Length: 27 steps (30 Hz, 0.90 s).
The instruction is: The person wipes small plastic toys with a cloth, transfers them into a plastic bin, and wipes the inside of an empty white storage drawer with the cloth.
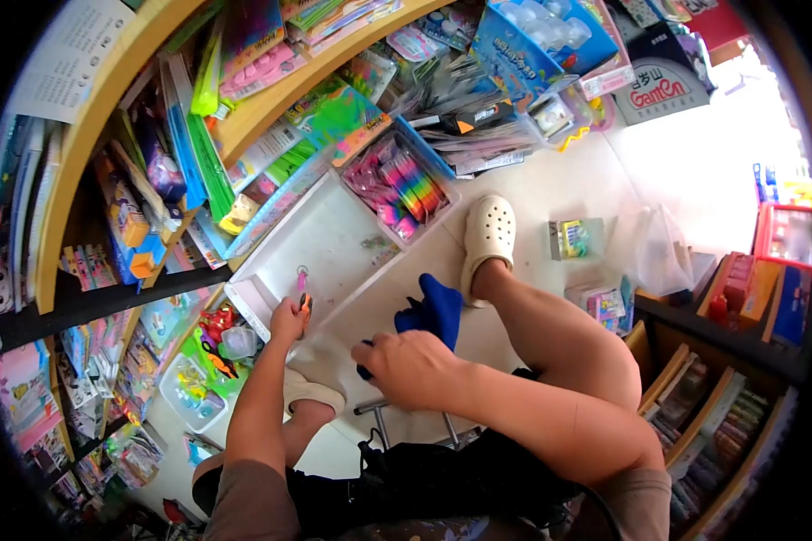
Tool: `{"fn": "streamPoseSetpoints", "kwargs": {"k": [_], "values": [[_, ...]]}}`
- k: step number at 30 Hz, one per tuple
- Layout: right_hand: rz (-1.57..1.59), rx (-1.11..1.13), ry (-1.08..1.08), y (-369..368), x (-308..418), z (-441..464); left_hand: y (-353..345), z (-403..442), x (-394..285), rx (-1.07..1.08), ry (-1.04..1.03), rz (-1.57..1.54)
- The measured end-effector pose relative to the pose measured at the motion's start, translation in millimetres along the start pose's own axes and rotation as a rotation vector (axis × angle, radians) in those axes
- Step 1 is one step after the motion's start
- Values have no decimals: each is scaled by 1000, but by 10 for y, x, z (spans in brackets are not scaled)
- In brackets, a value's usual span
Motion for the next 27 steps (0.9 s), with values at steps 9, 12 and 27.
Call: {"fn": "streamPoseSetpoints", "kwargs": {"k": [9,12,27], "values": [[422,-560,-226,210,-74,168,1029,-714,-818,261,-42,-1297],[547,-741,-74,115,26,281,1373,-1112,-1277,248,-145,-1530],[186,-934,186,33,627,414,1592,-1817,-1882,277,-95,-1923]]}}
Point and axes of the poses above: each hand's wrist, its own z-axis towards the middle knuckle, its own y-axis out of the back of the hand, x = y × z, the point moved 3 cm from there along z, towards the middle knuckle, and after that the axes turned 2 degrees about x, right-handed, at the moved point
